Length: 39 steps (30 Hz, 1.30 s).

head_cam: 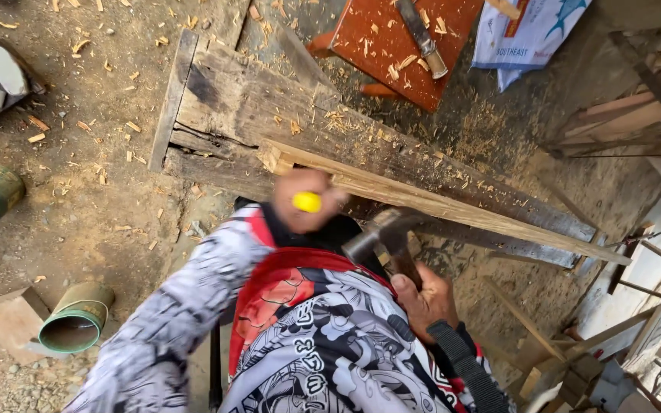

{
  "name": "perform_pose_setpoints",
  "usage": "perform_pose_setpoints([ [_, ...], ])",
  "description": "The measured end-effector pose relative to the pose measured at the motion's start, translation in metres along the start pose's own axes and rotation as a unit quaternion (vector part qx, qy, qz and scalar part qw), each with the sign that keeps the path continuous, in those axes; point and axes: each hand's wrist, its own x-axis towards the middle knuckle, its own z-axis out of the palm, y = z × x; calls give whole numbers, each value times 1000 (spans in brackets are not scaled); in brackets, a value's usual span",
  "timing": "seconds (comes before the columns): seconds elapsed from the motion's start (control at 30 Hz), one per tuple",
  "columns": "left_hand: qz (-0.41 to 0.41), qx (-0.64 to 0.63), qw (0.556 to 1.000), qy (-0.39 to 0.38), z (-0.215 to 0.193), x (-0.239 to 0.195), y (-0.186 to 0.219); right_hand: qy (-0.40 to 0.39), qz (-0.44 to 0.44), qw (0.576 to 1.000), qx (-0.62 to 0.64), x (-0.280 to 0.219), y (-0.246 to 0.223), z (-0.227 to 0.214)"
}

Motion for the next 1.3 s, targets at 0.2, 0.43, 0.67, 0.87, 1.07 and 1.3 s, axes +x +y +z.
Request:
perform_pose_setpoints([
  [0.2, -96, -73, 983, 135, -52, -2, 23, 100, -3, 966, 239, -11, 67, 15],
  [0.43, -133, -134, 967, 169, -38, 10, 34, 105, -98, 918, 370, 15, 74, -11],
  [0.67, -118, -224, 903, 346, -44, 31, 44, 108, -24, 899, 425, 53, 63, -41],
  [0.87, -110, -301, 871, 372, -37, 35, 24, 74, -8, 913, 401, 97, 70, -63],
  [1.07, -94, -319, 844, 421, -24, 22, 1, -6, -25, 934, 356, 114, 57, -72],
  [1.3, -82, -318, 831, 449, -23, 30, -2, -42, -57, 964, 255, 109, 21, -71],
])
